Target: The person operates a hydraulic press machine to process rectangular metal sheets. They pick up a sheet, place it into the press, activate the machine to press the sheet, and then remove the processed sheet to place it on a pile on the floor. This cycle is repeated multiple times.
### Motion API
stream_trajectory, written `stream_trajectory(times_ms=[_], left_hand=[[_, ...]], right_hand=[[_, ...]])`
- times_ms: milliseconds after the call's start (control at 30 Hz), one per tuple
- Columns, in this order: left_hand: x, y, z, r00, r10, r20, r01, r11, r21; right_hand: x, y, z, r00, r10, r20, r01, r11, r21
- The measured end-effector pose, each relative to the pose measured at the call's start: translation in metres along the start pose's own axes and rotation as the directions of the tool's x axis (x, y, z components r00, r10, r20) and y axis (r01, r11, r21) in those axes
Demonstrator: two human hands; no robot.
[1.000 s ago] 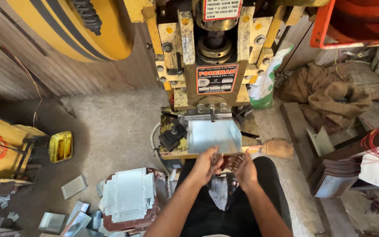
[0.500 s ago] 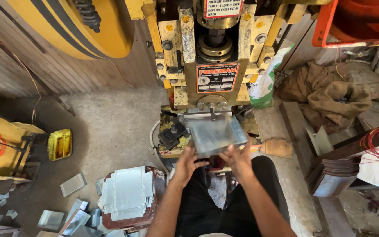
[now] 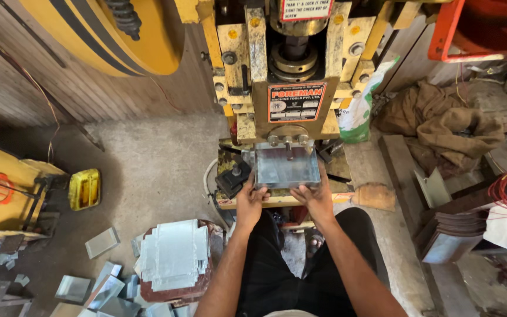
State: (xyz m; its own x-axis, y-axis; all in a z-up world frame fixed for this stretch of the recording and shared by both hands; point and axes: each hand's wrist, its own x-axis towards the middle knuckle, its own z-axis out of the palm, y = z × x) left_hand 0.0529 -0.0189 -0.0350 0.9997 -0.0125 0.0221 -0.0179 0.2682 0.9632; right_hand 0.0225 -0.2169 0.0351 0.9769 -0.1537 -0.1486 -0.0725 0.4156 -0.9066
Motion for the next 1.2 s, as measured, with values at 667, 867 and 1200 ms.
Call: stream_trajectory(times_ms=[667,867,1200], left_hand=[[-0.002,0.015,0.003,0.961,0.243,-0.133,-0.213,0.955,0.205],[0.000,0.084,0.013,0.991,0.039,0.128,-0.046,0.998,0.050],[-0.070,0.002,-0.044,0.962,-0.261,0.082,0.263,0.965,-0.014]], right_hand=[[0.002,-0.006,-0.004,0.989,-0.086,-0.119,0.071,0.990,-0.123],[0.017,-0.025,-0.001,0.995,-0.102,-0.006,0.097,0.962,-0.256],[-0.032,0.023,-0.051,0.971,0.151,-0.187,-0.150,0.988,0.022]])
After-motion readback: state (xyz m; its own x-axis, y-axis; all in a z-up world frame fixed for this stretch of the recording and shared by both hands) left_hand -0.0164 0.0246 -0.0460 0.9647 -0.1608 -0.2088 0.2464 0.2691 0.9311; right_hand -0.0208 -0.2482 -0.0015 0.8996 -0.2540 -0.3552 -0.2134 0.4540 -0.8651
